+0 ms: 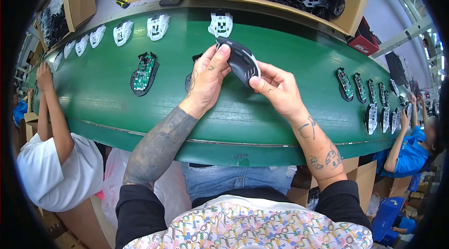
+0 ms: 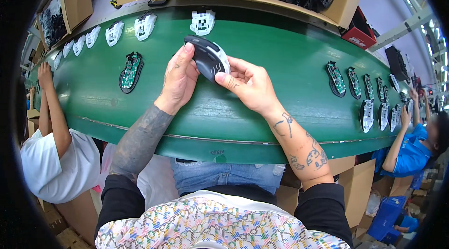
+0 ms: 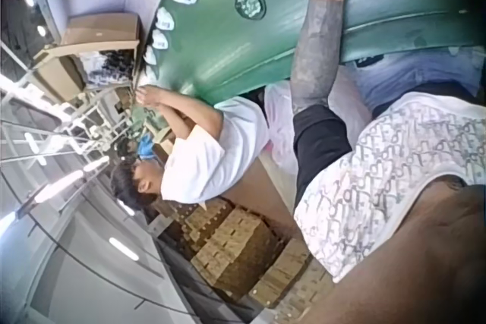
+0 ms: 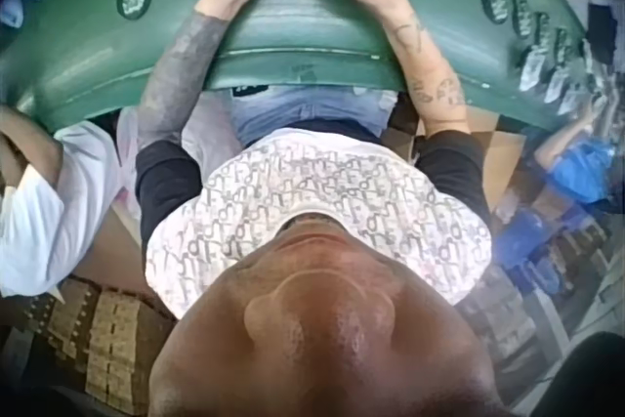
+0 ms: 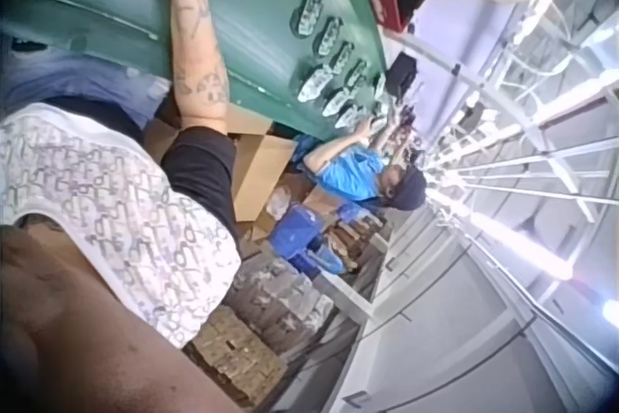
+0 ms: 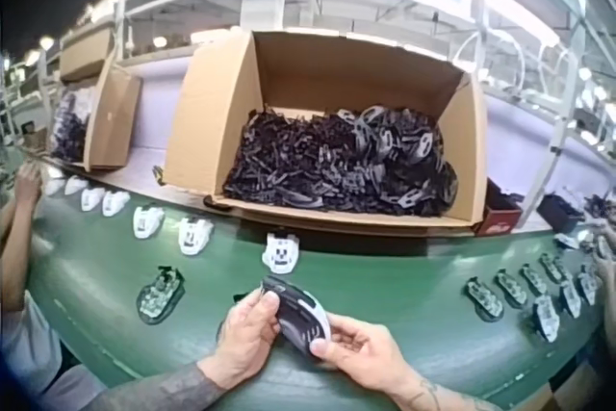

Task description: The person assembles small electronic devices by hand at a green workbench. They pick up white plastic casings and black rubber grips, fit the grips onto the casings, and place the completed units on the table. The process is repeated for multiple units in a repetitive assembly line fashion.

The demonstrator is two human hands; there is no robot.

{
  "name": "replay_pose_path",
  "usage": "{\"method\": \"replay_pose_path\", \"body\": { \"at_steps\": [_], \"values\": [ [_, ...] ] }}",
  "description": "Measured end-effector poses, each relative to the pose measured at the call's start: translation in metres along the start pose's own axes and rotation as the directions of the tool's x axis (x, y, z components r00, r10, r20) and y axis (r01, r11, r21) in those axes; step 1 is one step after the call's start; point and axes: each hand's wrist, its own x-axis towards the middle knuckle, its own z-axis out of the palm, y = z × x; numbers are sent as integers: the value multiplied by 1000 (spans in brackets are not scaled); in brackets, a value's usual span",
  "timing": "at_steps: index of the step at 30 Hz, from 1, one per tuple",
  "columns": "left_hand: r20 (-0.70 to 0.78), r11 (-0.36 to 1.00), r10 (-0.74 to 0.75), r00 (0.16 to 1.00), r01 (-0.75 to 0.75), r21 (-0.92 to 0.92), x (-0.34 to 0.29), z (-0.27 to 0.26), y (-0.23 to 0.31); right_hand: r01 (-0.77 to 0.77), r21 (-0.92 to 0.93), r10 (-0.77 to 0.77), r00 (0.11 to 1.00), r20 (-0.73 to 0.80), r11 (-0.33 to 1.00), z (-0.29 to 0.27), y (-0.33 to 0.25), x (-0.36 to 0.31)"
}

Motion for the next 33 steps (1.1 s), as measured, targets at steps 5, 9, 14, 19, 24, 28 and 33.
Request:
{"method": "replay_pose_path", "body": {
  "at_steps": [5,9,14,19,24,28,33],
  "values": [
    [37,997,66,997,-67,23,0,-3,-6,-27,74,16,990,140,997,-8,11,3],
    [85,996,40,996,-47,77,-2,-3,-7,-132,140,97,968,231,981,-1,12,8],
    [-54,995,-100,994,100,13,-6,0,-2,76,-500,-39,996,84,863,8,-11,25],
    [-15,962,-152,988,144,-231,3,-10,12,308,-812,-516,857,10,496,-16,-46,102],
    [51,948,-198,979,204,-243,2,-7,16,300,-954,-518,815,259,-5,-27,-62,199],
    [35,967,-194,980,197,-161,0,-11,21,257,-965,-316,913,259,-50,-12,-66,204],
    [103,942,-161,982,184,-281,2,-13,15,299,-945,-441,872,214,134,-25,-56,189]
  ]
}}
